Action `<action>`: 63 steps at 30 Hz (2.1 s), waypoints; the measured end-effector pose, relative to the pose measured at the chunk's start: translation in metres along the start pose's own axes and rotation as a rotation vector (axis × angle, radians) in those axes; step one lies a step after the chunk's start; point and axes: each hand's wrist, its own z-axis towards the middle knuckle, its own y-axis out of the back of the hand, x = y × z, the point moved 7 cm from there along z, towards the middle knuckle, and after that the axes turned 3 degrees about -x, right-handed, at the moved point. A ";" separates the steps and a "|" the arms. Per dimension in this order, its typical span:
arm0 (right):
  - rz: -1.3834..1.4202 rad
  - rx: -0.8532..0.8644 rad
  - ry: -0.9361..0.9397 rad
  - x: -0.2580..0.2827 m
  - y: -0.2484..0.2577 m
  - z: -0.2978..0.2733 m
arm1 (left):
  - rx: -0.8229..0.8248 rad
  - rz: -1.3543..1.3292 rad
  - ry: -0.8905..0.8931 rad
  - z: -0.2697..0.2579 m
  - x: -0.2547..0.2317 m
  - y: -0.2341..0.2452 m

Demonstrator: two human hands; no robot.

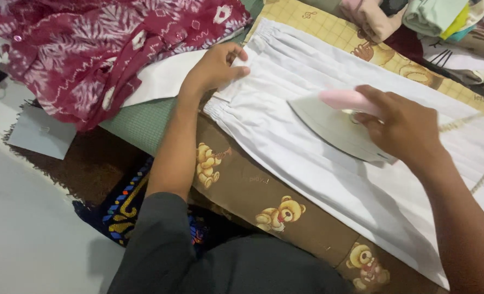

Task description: Ironing a white pleated skirt on a flat surface.

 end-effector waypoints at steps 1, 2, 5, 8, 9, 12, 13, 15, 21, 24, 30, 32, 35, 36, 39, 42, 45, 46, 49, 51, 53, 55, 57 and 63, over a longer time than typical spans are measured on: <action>-0.003 0.006 0.003 -0.004 -0.001 -0.005 | -0.001 -0.006 0.004 0.005 0.009 -0.002; -0.028 -0.027 0.008 -0.009 0.000 -0.009 | -0.018 -0.038 -0.059 0.009 0.014 -0.003; -0.055 -0.090 0.037 -0.012 -0.004 -0.010 | -0.084 -0.082 -0.136 0.025 0.036 -0.009; -0.028 -0.138 0.059 0.002 -0.009 0.005 | -0.113 -0.127 -0.096 0.030 0.043 -0.013; 0.001 -0.153 0.067 0.008 -0.010 0.011 | -0.103 -0.162 -0.038 0.030 0.044 -0.014; 0.056 -0.192 0.111 0.034 -0.016 0.039 | -0.085 -0.091 -0.005 0.027 0.042 -0.015; 0.059 -0.199 0.104 0.040 -0.016 0.048 | -0.080 -0.083 -0.010 0.026 0.040 -0.014; 0.099 -0.221 0.170 0.058 -0.014 0.062 | -0.071 -0.009 -0.037 0.024 0.036 -0.013; 0.121 -0.118 0.132 0.044 -0.015 0.059 | 0.029 0.001 -0.120 0.020 0.029 -0.008; 0.098 -0.064 0.098 0.013 -0.014 0.038 | 0.035 0.014 -0.046 0.014 0.020 -0.006; -0.027 0.006 0.011 -0.003 -0.006 0.016 | 0.048 -0.047 -0.164 0.024 0.035 -0.009; -0.006 -0.020 0.033 0.002 -0.014 0.023 | 0.044 -0.045 -0.136 0.022 0.030 -0.008; 0.051 -0.070 0.075 0.022 -0.018 0.043 | 0.041 -0.047 -0.084 0.019 0.025 -0.009; 0.089 -0.091 0.104 0.033 -0.018 0.052 | 0.034 -0.052 -0.055 0.017 0.025 -0.007; 0.153 -0.113 0.135 0.059 -0.018 0.073 | 0.031 -0.059 -0.100 0.020 0.028 -0.007; 0.188 -0.112 0.155 0.058 -0.014 0.072 | 0.032 -0.086 -0.130 0.018 0.029 -0.008; 0.164 -0.065 0.151 0.043 -0.009 0.060 | 0.024 -0.014 -0.133 0.020 0.026 -0.006; 0.162 -0.064 0.150 0.031 -0.009 0.051 | 0.025 -0.017 -0.133 0.021 0.026 -0.006; 0.094 -0.030 0.134 -0.006 -0.010 0.024 | 0.023 -0.012 -0.130 0.023 0.030 -0.007; -0.018 0.025 0.032 -0.040 -0.012 0.007 | 0.017 -0.011 -0.165 0.025 0.030 -0.007; -0.076 0.044 -0.011 -0.058 -0.014 -0.010 | 0.003 -0.021 -0.146 0.022 0.031 -0.009; -0.133 0.056 -0.062 -0.068 -0.014 -0.016 | -0.005 -0.025 -0.134 0.020 0.029 -0.010; -0.125 0.006 -0.067 -0.067 -0.010 -0.018 | -0.100 0.093 -0.401 0.015 0.006 -0.010; 0.038 -0.175 0.100 -0.014 -0.014 0.021 | 0.101 0.490 -0.239 0.033 0.037 -0.033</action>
